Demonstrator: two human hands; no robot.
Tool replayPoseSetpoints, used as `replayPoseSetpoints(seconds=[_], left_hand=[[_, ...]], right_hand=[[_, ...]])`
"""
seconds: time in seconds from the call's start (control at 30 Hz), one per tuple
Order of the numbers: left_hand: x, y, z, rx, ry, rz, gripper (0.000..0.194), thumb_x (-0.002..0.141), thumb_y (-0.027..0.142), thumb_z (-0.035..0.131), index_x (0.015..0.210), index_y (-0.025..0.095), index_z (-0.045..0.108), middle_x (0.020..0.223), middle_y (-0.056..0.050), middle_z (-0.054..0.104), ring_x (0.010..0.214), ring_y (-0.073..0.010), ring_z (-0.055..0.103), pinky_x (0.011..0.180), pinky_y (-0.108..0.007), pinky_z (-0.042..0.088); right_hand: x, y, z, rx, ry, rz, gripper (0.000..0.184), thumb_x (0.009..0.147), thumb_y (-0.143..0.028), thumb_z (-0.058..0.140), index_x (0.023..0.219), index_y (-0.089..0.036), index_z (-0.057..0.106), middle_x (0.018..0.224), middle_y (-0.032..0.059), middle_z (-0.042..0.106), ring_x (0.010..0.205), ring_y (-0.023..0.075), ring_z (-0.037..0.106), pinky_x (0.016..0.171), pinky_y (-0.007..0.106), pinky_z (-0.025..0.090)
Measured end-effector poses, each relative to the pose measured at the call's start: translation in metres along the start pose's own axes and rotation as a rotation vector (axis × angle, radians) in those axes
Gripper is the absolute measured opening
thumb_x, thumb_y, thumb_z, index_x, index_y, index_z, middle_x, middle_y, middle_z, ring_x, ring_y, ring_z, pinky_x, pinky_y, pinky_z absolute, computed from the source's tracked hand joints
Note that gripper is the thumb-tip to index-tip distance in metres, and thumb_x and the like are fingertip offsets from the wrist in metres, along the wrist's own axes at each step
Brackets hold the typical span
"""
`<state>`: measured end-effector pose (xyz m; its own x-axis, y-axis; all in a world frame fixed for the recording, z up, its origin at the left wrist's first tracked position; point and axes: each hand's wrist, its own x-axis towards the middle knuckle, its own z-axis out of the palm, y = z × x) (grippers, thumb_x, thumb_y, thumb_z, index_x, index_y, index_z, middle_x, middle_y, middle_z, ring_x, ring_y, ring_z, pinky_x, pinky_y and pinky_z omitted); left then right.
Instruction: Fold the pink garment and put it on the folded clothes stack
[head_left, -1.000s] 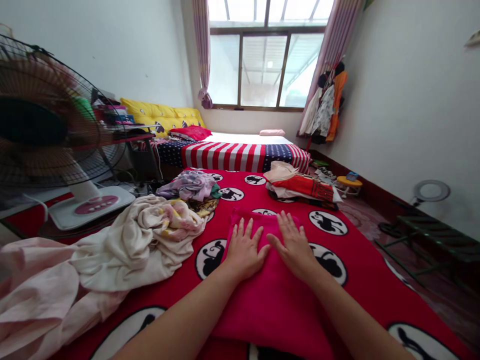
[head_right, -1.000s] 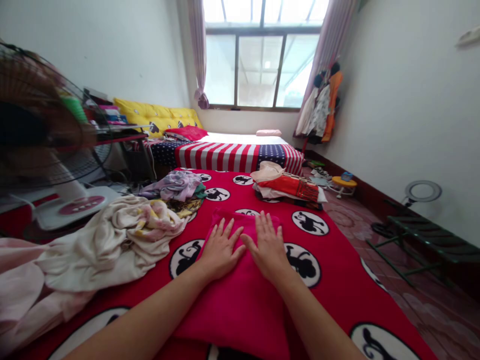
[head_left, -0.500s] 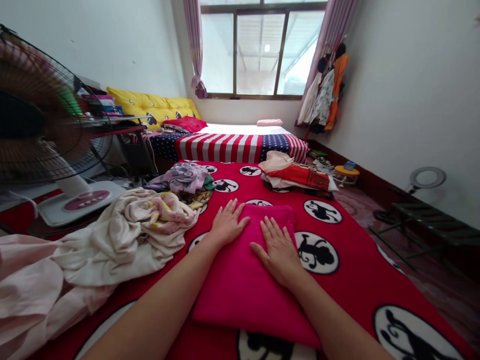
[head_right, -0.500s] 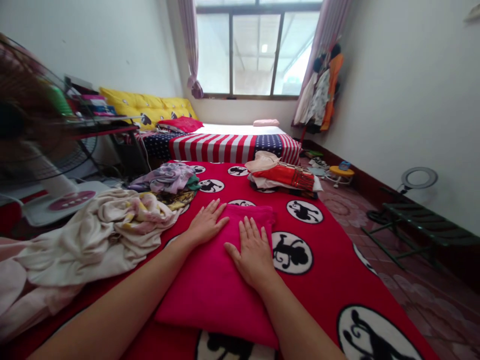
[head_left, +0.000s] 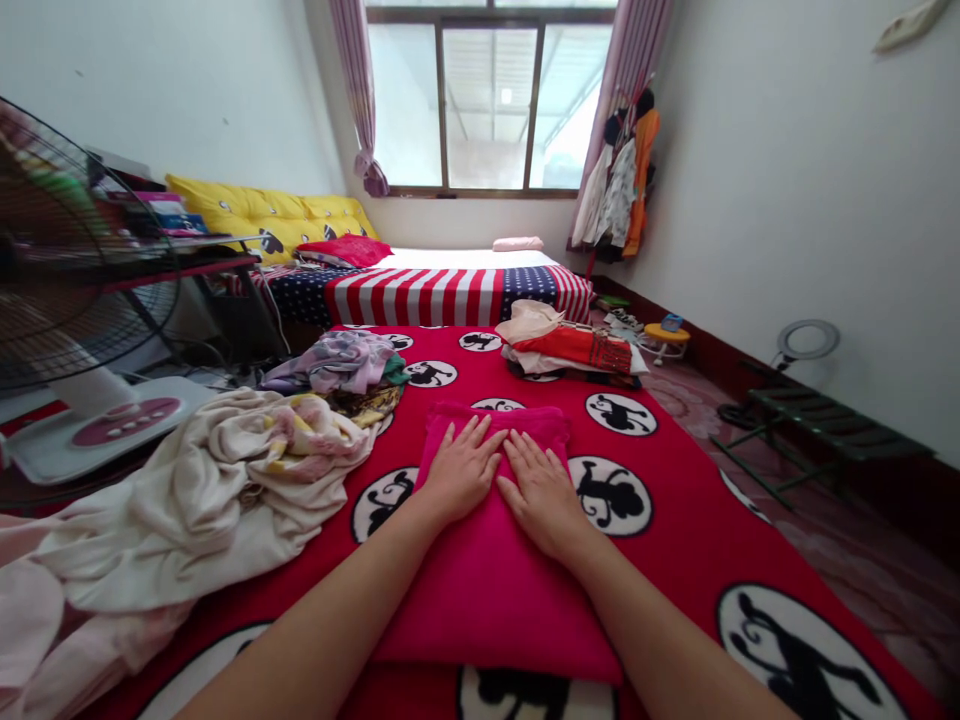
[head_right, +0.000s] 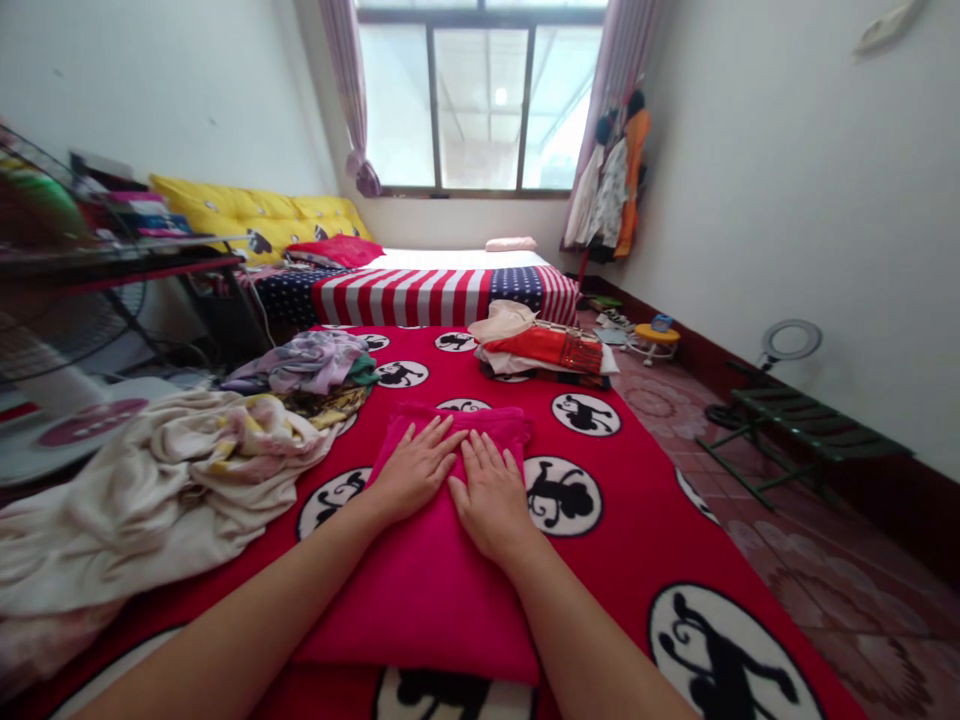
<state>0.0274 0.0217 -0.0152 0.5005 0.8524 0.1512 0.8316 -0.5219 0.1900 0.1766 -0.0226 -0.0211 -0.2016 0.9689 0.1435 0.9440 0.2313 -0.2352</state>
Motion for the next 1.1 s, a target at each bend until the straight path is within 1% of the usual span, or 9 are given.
replayPoseSetpoints(seconds=[0.27,0.37,0.5,0.63,0.8,0.9,0.97,1.03,1.1], left_hand=[[0.000,-0.002,0.004,0.013,0.039,0.001,0.046,0.098,0.036,0.031,0.143,0.029,0.041,0.155,-0.005,0.027,0.144,-0.0230,0.021,0.115,-0.054,0.017],[0.000,0.000,0.004,0.014,0.033,0.001,0.047,0.098,0.036,0.030,0.144,0.028,0.040,0.156,-0.004,0.026,0.145,-0.0227,0.020,0.116,-0.054,0.016],[0.001,-0.006,0.004,0.009,0.012,-0.008,0.050,0.097,0.039,0.031,0.145,0.024,0.038,0.156,-0.004,0.025,0.145,-0.0215,0.018,0.117,-0.049,0.015],[0.003,-0.031,-0.001,-0.013,0.016,-0.165,0.065,0.094,0.054,0.033,0.149,0.019,0.030,0.158,-0.006,0.019,0.146,-0.0234,0.014,0.118,-0.047,0.015],[0.001,-0.042,-0.012,0.074,0.082,-0.385,0.064,0.095,0.047,0.034,0.147,0.010,0.032,0.157,-0.014,0.017,0.146,-0.0285,0.014,0.116,-0.050,0.015],[-0.003,-0.029,-0.017,0.152,0.205,-0.236,0.056,0.095,0.037,0.037,0.146,0.011,0.037,0.158,-0.013,0.015,0.147,-0.0270,0.008,0.117,-0.049,0.012],[-0.005,-0.023,-0.016,0.109,0.116,-0.064,0.054,0.097,0.037,0.033,0.147,0.017,0.034,0.158,-0.007,0.018,0.147,-0.0235,0.010,0.118,-0.048,0.013],[-0.006,-0.026,-0.014,0.055,-0.016,-0.003,0.055,0.097,0.042,0.032,0.148,0.021,0.032,0.158,-0.004,0.021,0.146,-0.0225,0.013,0.117,-0.050,0.014],[-0.006,-0.036,-0.012,0.036,-0.052,-0.089,0.059,0.097,0.048,0.032,0.149,0.020,0.029,0.158,-0.005,0.020,0.146,-0.0242,0.015,0.116,-0.053,0.015]], right_hand=[[0.015,0.031,-0.008,-0.112,0.072,0.229,0.067,0.096,-0.049,0.029,0.150,-0.008,0.025,0.158,0.0103,0.016,0.147,0.0236,0.010,0.116,0.053,0.011],[0.010,0.018,-0.009,-0.144,0.181,0.113,0.067,0.096,-0.050,0.029,0.150,-0.009,0.025,0.158,0.0108,0.015,0.147,0.0238,0.007,0.117,0.052,0.006],[0.006,0.011,-0.008,-0.077,0.011,-0.130,0.072,0.094,-0.058,0.028,0.151,-0.014,0.024,0.158,0.0081,0.019,0.146,0.0197,0.013,0.118,0.046,0.013],[0.010,0.029,-0.004,-0.104,-0.024,0.089,0.073,0.094,-0.058,0.026,0.151,-0.012,0.021,0.159,0.0095,0.014,0.147,0.0220,0.010,0.116,0.052,0.013],[0.010,0.027,-0.007,-0.161,0.128,0.182,0.072,0.095,-0.054,0.029,0.149,-0.007,0.026,0.158,0.0137,0.016,0.147,0.0264,0.007,0.115,0.057,0.005],[0.004,0.010,-0.010,-0.141,0.155,-0.011,0.069,0.095,-0.052,0.031,0.150,-0.010,0.024,0.159,0.0099,0.014,0.147,0.0230,0.004,0.117,0.052,0.004],[0.003,0.006,-0.010,-0.090,0.045,-0.147,0.069,0.095,-0.055,0.030,0.151,-0.015,0.025,0.158,0.0062,0.017,0.147,0.0204,0.008,0.118,0.048,0.008],[0.005,0.012,-0.008,-0.065,-0.037,-0.118,0.070,0.095,-0.057,0.028,0.150,-0.016,0.026,0.158,0.0055,0.019,0.147,0.0208,0.011,0.117,0.050,0.011],[0.008,0.024,-0.006,-0.077,-0.022,0.047,0.069,0.095,-0.056,0.028,0.150,-0.014,0.025,0.158,0.0072,0.017,0.147,0.0239,0.011,0.115,0.056,0.011]])
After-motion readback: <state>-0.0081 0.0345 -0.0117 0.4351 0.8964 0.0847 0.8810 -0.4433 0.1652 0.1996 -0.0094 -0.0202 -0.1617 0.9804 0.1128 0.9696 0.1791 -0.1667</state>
